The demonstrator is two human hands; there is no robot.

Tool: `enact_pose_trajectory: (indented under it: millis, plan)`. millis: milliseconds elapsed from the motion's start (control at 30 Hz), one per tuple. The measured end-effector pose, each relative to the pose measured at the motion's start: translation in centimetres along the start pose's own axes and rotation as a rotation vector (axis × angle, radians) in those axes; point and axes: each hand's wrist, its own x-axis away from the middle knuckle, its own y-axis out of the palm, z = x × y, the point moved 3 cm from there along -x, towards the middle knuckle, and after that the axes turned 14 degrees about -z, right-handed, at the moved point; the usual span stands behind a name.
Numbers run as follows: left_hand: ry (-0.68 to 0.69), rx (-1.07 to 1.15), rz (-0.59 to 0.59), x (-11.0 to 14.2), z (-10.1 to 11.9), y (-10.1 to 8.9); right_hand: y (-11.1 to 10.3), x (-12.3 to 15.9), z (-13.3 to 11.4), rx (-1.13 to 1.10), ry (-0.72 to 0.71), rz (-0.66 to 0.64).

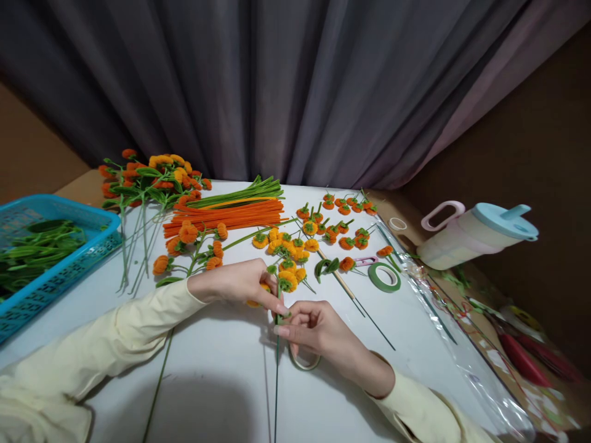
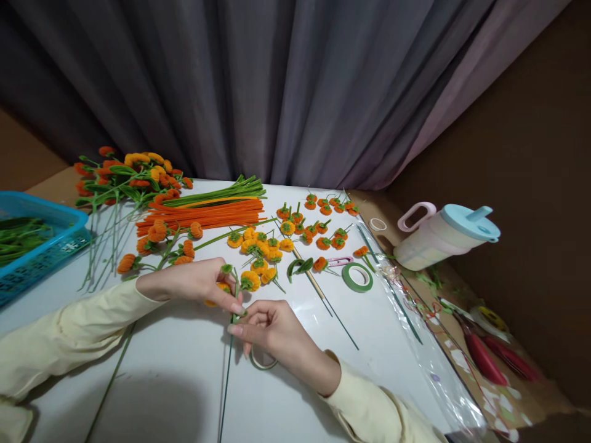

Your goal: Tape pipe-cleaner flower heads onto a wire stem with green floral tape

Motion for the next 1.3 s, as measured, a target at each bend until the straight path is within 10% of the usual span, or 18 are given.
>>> enact_pose_trajectory:
  millis: [967, 1300]
  plan:
    - [0.041, -0.034, -0.012, -0.1, -0.1, -0.2, 0.0, 0.0, 0.6, -0.219, 0.044, 0.003]
    - [0.045, -0.017, -0.012, -0.1, -0.1, 0.0, -0.8, 1.0, -1.4, 0.429, -0.169, 0.102]
